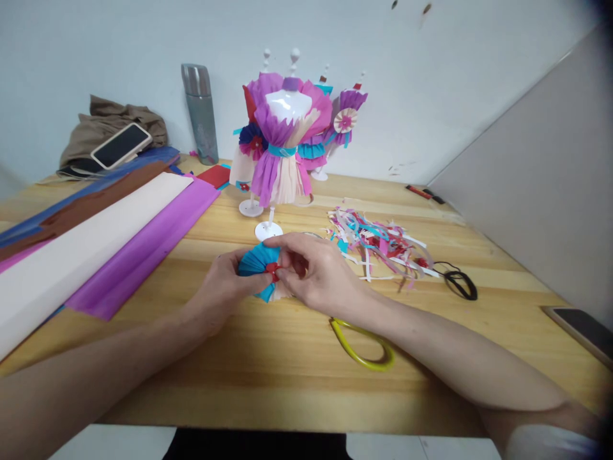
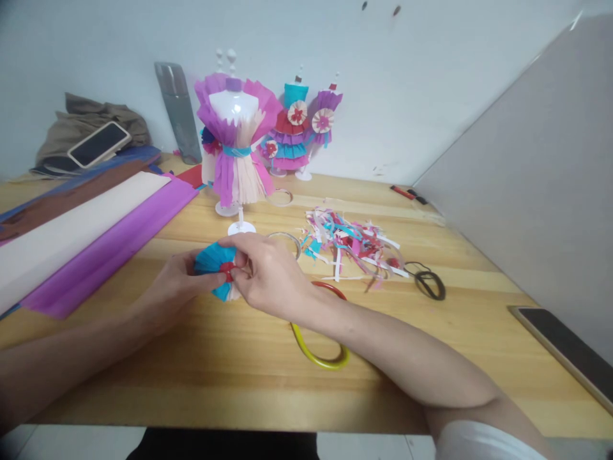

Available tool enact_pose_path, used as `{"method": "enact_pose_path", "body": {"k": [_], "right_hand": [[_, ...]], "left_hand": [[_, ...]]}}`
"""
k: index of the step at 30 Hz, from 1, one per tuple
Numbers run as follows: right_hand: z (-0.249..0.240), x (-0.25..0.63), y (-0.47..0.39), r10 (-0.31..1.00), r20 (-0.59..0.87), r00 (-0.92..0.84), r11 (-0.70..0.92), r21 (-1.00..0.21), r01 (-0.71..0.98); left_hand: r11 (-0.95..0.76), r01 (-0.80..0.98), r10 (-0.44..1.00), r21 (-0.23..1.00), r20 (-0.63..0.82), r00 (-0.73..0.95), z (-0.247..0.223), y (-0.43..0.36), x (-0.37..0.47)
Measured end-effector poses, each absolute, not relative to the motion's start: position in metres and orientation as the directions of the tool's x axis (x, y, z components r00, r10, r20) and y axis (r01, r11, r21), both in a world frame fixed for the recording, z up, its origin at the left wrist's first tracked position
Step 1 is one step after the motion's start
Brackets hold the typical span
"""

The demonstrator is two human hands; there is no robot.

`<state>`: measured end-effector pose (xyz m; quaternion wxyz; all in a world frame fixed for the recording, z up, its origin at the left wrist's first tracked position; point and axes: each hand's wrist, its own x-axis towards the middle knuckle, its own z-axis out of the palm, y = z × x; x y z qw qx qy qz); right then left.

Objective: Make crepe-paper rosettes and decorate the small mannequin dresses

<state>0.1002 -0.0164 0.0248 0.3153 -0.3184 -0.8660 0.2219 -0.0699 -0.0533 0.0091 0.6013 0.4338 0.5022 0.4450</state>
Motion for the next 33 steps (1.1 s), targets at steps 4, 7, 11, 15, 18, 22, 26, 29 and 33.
{"method": "enact_pose_path", "body": {"k": [4,7,11,15,18,22,26,29,33], "right_hand": [[0.025,0.1,-0.017,0.689,0.407,-0.6,0.699,-0.592,0.401],[0.024,0.1,-0.018,0.693,0.397,-0.602,0.692,-0.601,0.4],[0.022,0.099,-0.017,0.725,0.355,-0.59,0.647,-0.646,0.406],[0.017,0.098,-0.016,0.757,0.324,-0.568,0.587,-0.719,0.373],[0.014,0.098,-0.014,0.78,0.299,-0.55,0.537,-0.771,0.343],[0.014,0.098,-0.011,0.789,0.239,-0.566,0.464,-0.836,0.294],[0.019,0.098,-0.011,0.792,0.192,-0.58,0.419,-0.862,0.286],[0.019,0.098,-0.012,0.792,0.217,-0.57,0.449,-0.841,0.304],[0.016,0.098,-0.013,0.783,0.254,-0.568,0.505,-0.792,0.343]], "left_hand": [[0.218,-0.134,0.973,0.967,-0.205,0.106,0.009,-0.054,-0.07],[0.207,-0.143,0.976,0.968,-0.194,0.098,0.009,-0.055,-0.069],[0.216,-0.155,0.976,0.964,-0.206,0.076,0.009,-0.055,-0.069],[0.206,-0.156,0.978,0.966,-0.198,0.064,0.008,-0.055,-0.068],[0.194,-0.123,0.981,0.973,-0.188,0.054,0.009,-0.055,-0.067],[0.196,-0.088,0.98,0.977,-0.193,0.046,0.011,-0.055,-0.065],[0.198,-0.063,0.98,0.978,-0.196,0.038,0.01,-0.055,-0.065],[0.178,-0.012,0.982,0.984,-0.177,0.06,0.011,-0.056,-0.066],[0.153,0.07,0.985,0.986,-0.158,0.066,0.012,-0.057,-0.066]]}}
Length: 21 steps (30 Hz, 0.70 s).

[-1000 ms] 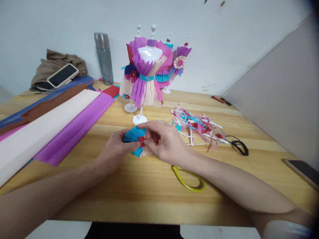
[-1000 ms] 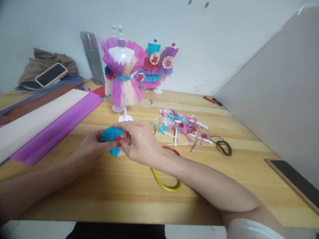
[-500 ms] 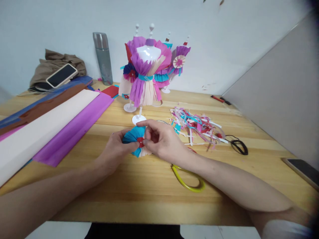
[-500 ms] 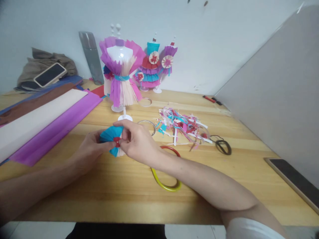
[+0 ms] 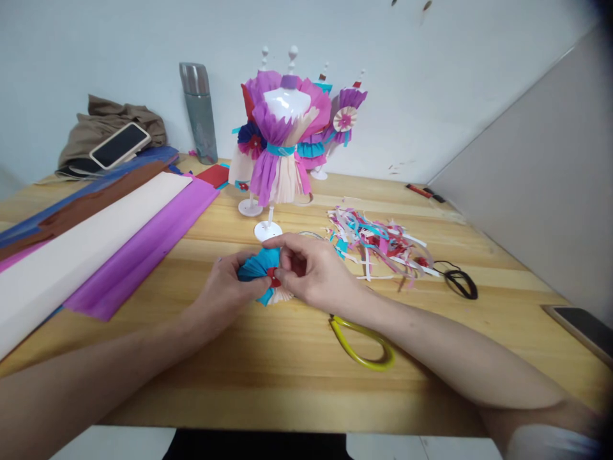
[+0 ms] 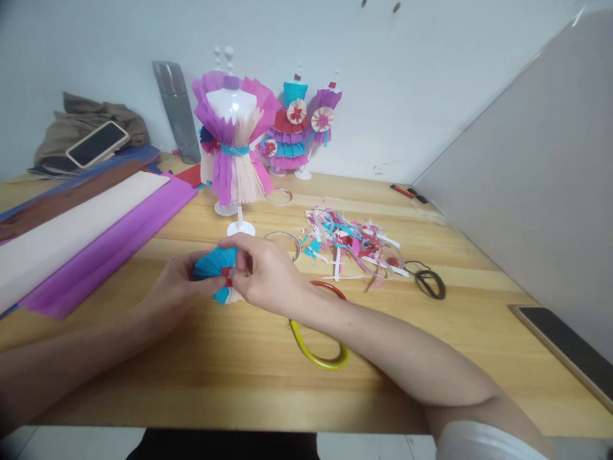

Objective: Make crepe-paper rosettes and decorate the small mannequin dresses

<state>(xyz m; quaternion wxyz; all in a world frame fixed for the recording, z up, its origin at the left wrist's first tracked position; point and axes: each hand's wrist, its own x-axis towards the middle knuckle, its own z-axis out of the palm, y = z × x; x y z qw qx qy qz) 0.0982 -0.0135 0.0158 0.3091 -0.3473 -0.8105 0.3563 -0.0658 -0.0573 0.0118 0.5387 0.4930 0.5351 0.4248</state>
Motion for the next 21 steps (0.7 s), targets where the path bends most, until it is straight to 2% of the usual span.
{"method": "enact_pose_path", "body": {"k": [4,8,15,21], "right_hand": [[0.016,0.099,-0.012,0.789,0.233,-0.569,0.484,-0.806,0.341],[0.022,0.1,-0.013,0.778,0.245,-0.579,0.488,-0.816,0.31],[0.02,0.1,-0.015,0.743,0.312,-0.592,0.594,-0.716,0.367],[0.014,0.099,-0.01,0.79,0.233,-0.567,0.489,-0.798,0.353]], "left_hand": [[0.171,0.071,0.983,0.983,-0.175,0.062,0.014,-0.058,-0.065],[0.206,-0.031,0.978,0.978,-0.205,0.041,0.013,-0.057,-0.065],[0.199,-0.124,0.98,0.972,-0.196,0.034,0.009,-0.057,-0.066],[0.197,-0.104,0.98,0.975,-0.194,0.038,0.01,-0.059,-0.065]]}}
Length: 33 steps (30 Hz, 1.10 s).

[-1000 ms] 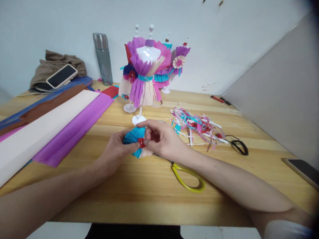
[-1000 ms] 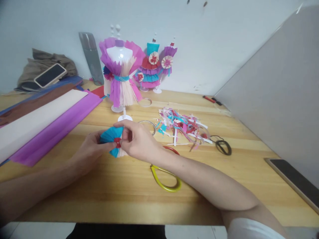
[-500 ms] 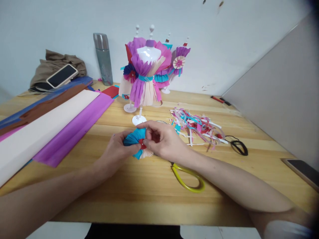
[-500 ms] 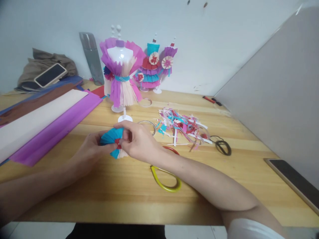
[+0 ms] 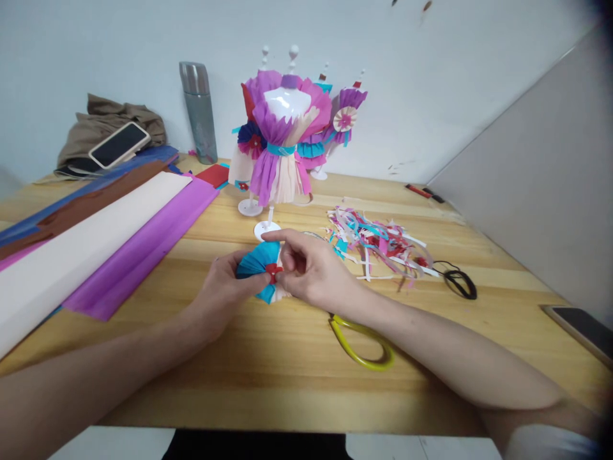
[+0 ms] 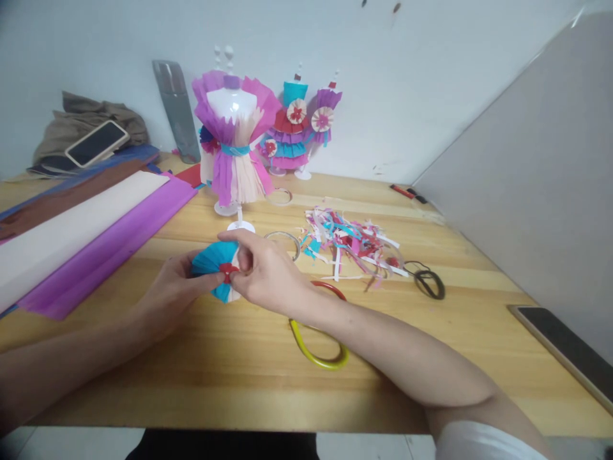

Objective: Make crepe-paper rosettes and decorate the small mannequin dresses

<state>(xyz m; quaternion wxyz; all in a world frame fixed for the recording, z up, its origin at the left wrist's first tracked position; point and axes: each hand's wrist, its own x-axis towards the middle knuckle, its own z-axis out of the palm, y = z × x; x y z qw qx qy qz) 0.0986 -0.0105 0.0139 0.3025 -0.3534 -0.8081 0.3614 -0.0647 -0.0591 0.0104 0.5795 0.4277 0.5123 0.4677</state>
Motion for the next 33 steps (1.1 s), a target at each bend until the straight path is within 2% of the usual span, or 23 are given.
{"method": "enact_pose_path", "body": {"k": [8,18,27,33], "right_hand": [[0.0205,0.0967,-0.0077,0.809,0.119,-0.575,0.337,-0.896,0.289],[0.0172,0.0959,-0.0091,0.81,0.12,-0.574,0.34,-0.894,0.293],[0.0199,0.0967,-0.0098,0.789,0.089,-0.608,0.333,-0.894,0.301],[0.0218,0.0972,-0.01,0.786,0.108,-0.608,0.367,-0.873,0.32]], "left_hand": [[0.154,-0.063,0.985,0.986,-0.148,0.093,0.0078,-0.0578,-0.0657],[0.145,0.043,0.987,0.989,-0.147,0.059,0.0109,-0.0582,-0.0649],[0.167,0.028,0.983,0.986,-0.169,0.066,0.0116,-0.0583,-0.0653],[0.14,0.132,0.988,0.981,-0.147,0.039,0.0128,-0.0595,-0.0637]]}}
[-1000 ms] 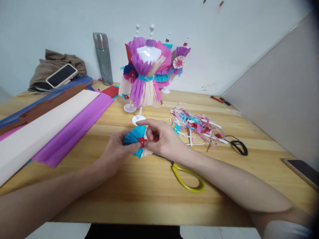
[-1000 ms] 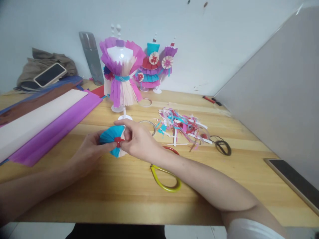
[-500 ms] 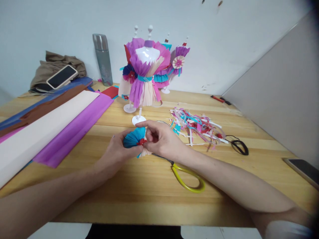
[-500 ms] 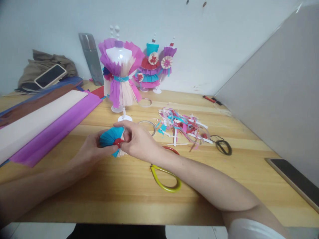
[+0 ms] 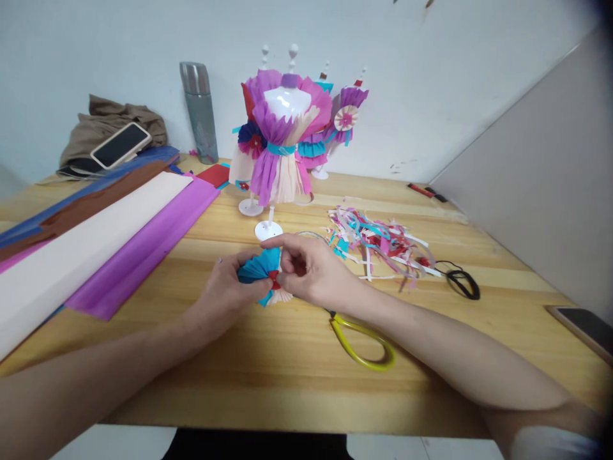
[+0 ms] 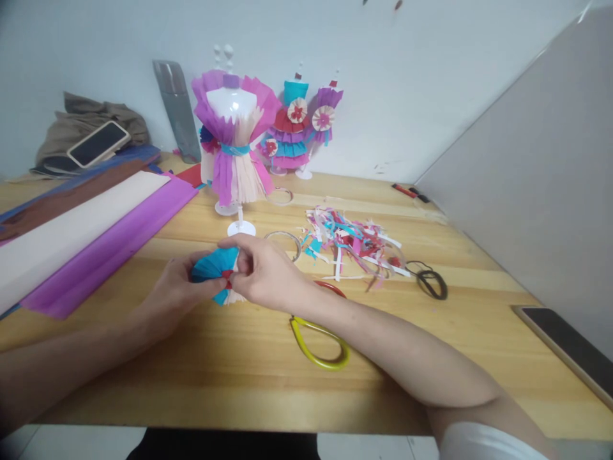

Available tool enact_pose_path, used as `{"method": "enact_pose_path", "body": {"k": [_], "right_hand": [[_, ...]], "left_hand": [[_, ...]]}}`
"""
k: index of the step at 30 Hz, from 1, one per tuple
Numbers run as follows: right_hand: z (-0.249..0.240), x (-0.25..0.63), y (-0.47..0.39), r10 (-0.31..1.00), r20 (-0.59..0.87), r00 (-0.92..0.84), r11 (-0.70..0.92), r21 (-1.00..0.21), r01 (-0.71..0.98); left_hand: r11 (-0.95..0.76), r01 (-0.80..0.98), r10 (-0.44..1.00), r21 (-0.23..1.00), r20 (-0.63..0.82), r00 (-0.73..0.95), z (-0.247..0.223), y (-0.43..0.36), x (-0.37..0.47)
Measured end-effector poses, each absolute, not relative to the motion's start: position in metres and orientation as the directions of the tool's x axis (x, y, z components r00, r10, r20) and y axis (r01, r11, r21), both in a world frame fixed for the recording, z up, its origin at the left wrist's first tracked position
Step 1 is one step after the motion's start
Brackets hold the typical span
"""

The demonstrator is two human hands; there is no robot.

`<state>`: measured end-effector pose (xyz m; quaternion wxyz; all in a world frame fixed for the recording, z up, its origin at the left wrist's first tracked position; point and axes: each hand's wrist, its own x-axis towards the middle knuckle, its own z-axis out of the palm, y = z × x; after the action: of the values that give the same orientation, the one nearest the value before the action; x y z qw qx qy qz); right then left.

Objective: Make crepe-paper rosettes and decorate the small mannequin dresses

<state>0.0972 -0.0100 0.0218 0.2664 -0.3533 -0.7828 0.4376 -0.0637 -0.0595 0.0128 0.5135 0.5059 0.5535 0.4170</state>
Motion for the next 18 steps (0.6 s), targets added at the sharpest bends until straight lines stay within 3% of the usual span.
{"method": "enact_pose_path", "body": {"k": [7,18], "right_hand": [[0.0209,0.0975,-0.0111,0.79,0.125,-0.6,0.401,-0.846,0.351],[0.0209,0.0987,-0.0101,0.794,0.115,-0.596,0.401,-0.838,0.372]], "left_hand": [[0.139,0.17,0.989,0.976,-0.145,0.026,0.0187,-0.0618,-0.0625],[0.11,0.036,0.985,0.993,-0.114,0.126,0.0136,-0.0582,-0.066]]}}
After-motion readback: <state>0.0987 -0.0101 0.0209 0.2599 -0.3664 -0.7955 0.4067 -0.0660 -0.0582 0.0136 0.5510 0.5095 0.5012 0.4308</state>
